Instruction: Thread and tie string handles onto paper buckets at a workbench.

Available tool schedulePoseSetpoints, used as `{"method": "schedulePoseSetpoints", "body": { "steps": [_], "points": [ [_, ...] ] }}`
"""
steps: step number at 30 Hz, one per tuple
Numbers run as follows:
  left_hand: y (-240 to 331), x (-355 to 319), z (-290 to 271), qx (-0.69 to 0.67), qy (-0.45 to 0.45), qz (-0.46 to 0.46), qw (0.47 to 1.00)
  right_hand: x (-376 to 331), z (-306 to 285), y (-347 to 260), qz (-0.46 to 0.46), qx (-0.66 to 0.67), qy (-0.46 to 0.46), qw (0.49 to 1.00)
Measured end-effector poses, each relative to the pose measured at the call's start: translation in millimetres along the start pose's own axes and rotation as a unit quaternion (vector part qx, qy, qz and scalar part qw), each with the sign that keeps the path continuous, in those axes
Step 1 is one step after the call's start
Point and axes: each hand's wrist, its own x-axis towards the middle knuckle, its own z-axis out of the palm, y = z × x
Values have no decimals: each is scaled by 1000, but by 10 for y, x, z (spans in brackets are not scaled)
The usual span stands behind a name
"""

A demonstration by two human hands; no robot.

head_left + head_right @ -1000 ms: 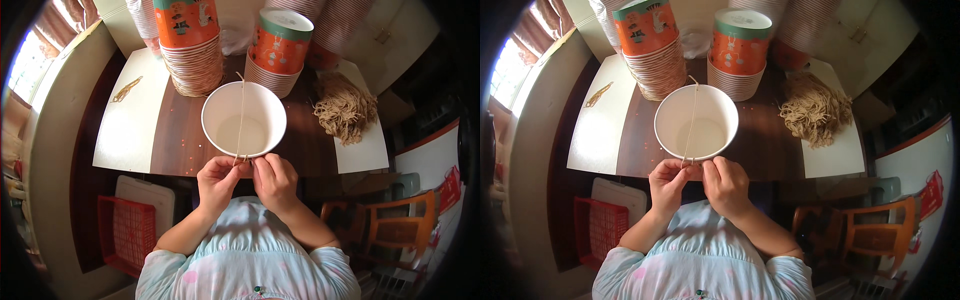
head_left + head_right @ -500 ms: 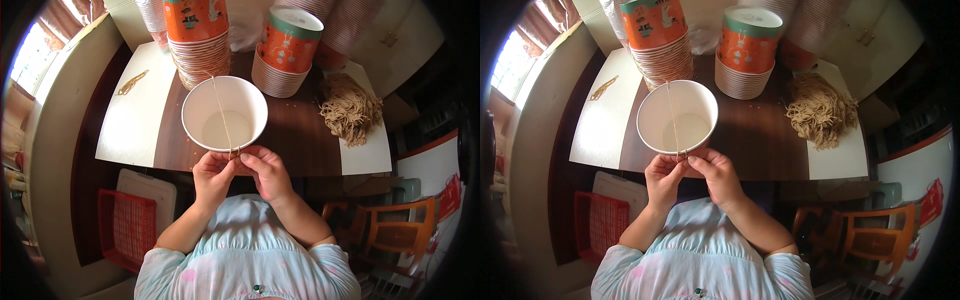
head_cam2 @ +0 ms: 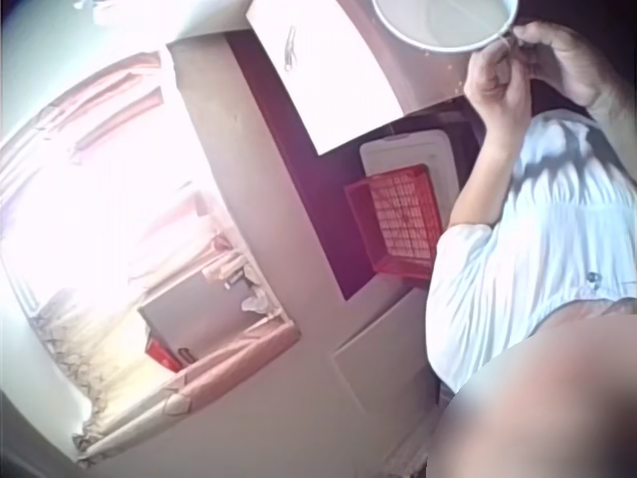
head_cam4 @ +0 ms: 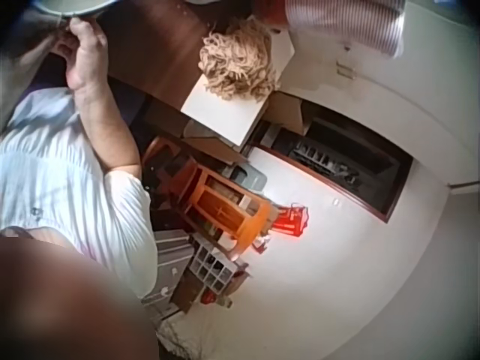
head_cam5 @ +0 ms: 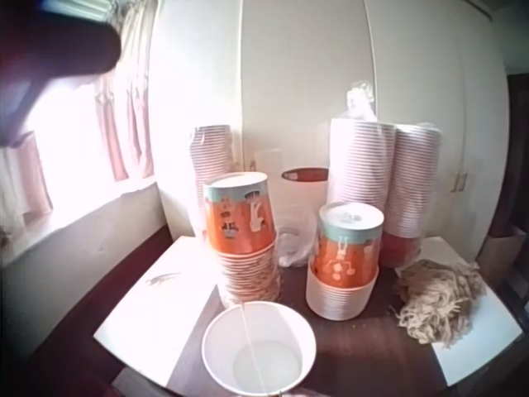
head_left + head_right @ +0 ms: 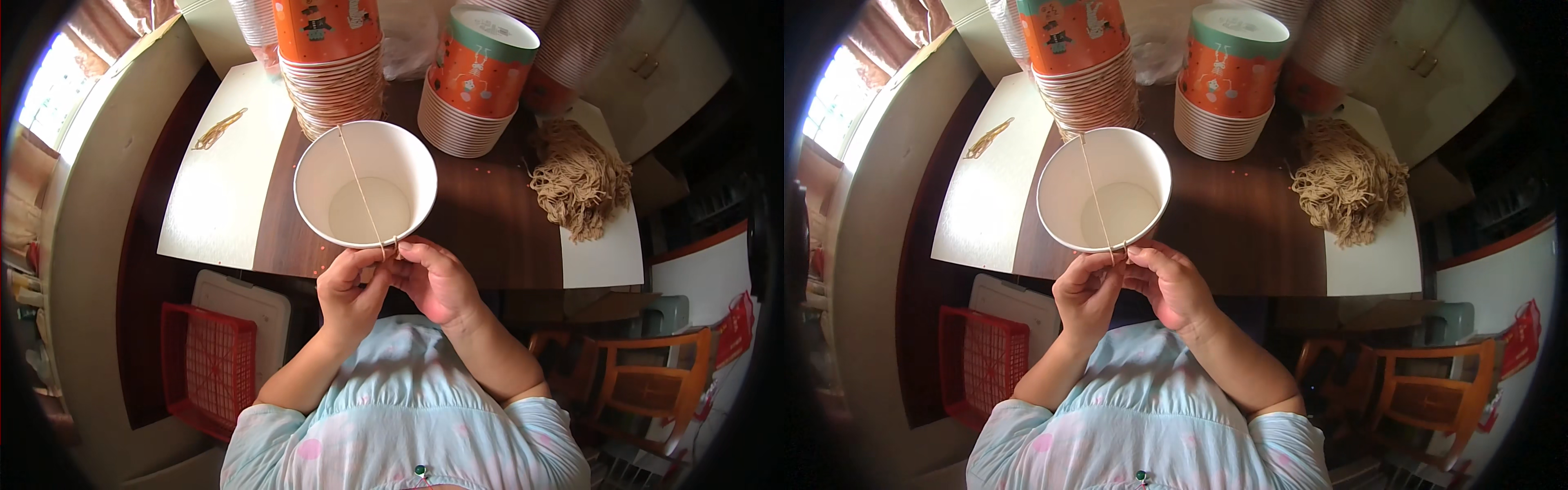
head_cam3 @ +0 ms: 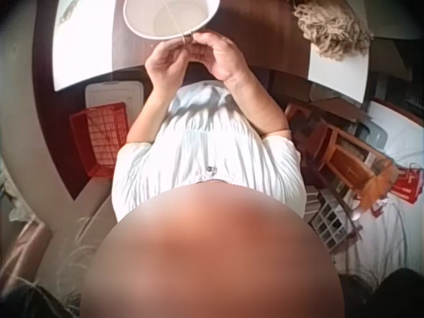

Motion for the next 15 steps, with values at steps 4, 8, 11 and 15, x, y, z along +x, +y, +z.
{"method": "schedulePoseSetpoints", "body": {
  "steps": [4,8,11,15],
  "points": [
    [-15,0,-12,22,-5,25,999,7,-12,16,1,4,-6,1000],
    [67,15,60,45,20,34,998,27,-28,51,-14,3,-1,1000],
    [39,36,24,118,11,92,989,10,17,47,-31,11,-2,999],
    [25,30,-5,146,8,98,984,10,26,47,-20,9,8,1000]
  ]
}}
